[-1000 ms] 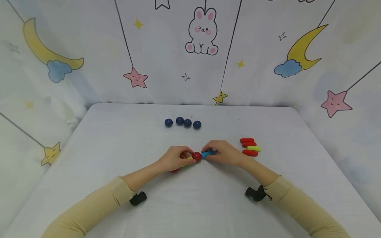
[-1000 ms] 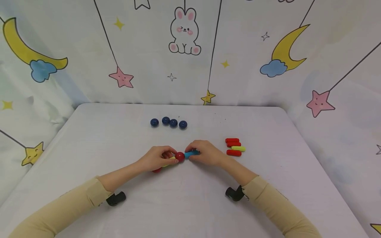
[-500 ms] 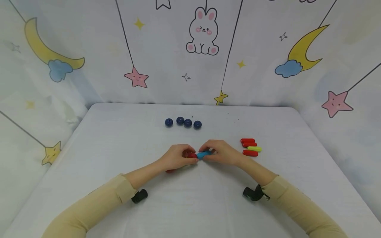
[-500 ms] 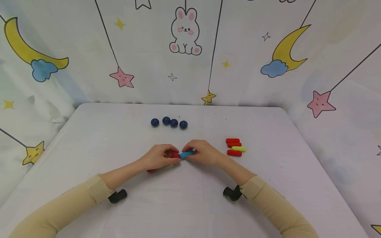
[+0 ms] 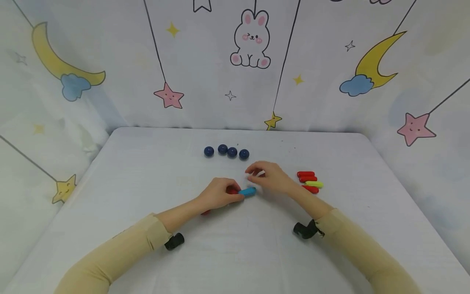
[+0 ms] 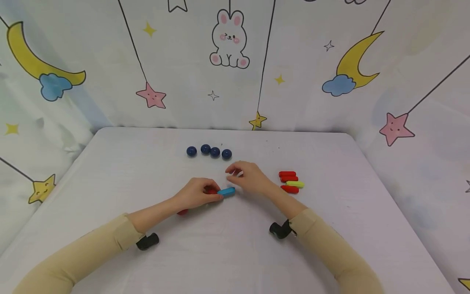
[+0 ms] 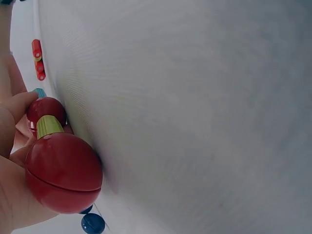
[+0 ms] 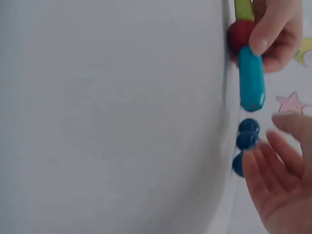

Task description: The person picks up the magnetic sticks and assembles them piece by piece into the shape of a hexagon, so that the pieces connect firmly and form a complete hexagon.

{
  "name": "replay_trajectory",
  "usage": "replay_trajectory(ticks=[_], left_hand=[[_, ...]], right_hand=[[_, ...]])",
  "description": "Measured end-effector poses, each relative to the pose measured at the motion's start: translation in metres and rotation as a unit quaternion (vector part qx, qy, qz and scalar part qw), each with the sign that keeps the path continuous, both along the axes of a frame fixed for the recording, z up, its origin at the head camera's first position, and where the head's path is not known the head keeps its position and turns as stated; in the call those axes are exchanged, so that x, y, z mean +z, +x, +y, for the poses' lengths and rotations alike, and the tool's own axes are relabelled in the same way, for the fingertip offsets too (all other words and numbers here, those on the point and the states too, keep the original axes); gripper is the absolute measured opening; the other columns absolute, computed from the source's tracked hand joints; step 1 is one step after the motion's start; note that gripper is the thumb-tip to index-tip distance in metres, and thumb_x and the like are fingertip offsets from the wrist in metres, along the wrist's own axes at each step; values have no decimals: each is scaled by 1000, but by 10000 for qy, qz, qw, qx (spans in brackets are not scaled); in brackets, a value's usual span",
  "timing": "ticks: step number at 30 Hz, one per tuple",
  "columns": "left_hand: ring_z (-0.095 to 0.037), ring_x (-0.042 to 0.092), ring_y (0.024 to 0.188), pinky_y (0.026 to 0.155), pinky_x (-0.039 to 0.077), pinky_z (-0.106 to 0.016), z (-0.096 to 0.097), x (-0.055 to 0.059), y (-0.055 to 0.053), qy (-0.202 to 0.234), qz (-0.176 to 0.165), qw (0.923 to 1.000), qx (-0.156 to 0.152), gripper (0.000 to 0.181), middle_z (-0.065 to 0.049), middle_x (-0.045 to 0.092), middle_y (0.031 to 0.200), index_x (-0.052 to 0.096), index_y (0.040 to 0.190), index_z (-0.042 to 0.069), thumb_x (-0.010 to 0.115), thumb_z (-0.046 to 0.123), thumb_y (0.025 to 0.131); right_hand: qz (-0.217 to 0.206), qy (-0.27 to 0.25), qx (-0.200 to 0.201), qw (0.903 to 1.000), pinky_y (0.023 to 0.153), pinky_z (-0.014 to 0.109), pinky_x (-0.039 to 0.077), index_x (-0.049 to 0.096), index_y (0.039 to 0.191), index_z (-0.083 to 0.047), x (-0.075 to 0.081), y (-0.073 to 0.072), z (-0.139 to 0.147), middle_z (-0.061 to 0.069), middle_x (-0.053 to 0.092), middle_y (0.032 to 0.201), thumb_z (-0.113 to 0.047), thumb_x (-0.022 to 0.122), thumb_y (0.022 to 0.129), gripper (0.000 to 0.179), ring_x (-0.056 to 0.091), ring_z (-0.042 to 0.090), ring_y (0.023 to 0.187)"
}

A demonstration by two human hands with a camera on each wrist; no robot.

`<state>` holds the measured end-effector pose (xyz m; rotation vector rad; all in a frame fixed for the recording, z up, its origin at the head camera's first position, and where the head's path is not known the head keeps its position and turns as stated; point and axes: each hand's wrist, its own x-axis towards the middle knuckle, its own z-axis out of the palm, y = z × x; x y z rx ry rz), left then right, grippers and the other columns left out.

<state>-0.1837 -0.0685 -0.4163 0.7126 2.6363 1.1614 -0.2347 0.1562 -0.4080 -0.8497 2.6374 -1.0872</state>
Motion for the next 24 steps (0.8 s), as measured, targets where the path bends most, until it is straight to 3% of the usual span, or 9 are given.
replay_trajectory(ticks=[5, 8, 11, 18, 24], left_hand=[[-10, 54, 75, 68, 46, -25, 0, 0, 0, -23, -57, 10000, 29, 18, 5, 63, 82, 72, 96, 11, 74, 25, 87], [-10, 54, 76, 68, 46, -25, 0, 0, 1, -11, -109, 9999, 24, 18, 6, 63, 83, 72, 98, 11, 73, 25, 88], [-10, 54, 76, 69, 46, -25, 1, -1, 1, -22, -96, 9999, 30, 18, 5, 63, 83, 72, 98, 11, 73, 26, 88], [-10, 54, 77, 69, 46, -25, 1, -1, 1, 15, -58, 10000, 25, 18, 5, 63, 83, 72, 98, 11, 74, 25, 87], [-10, 53, 74, 66, 45, -24, 0, -2, 1, 54, -87, 9999, 28, 18, 6, 61, 80, 72, 97, 11, 74, 26, 87]], right_hand=[[-153, -302, -1227, 9919, 89, 40, 51, 54, 131, -6, -5, -33, -7, 12, 57, 128, -22, 69, 92, 45, 58, 25, 109], [-373, -364, -1438, 9882, 91, 41, 49, 51, 135, -6, -7, -49, -12, 13, 54, 132, -25, 71, 90, 52, 56, 27, 114], [-355, -283, -1346, 9899, 90, 38, 50, 53, 134, -5, -8, -59, -19, 15, 56, 129, -25, 72, 89, 53, 57, 28, 113], [-373, 48, -1332, 9904, 89, 37, 50, 59, 127, -5, -8, -61, -29, 14, 61, 124, -19, 72, 89, 43, 58, 28, 111], [-761, 163, -1214, 9896, 89, 39, 51, 61, 128, -8, -5, -44, -16, 11, 61, 125, -23, 73, 89, 44, 58, 27, 113]])
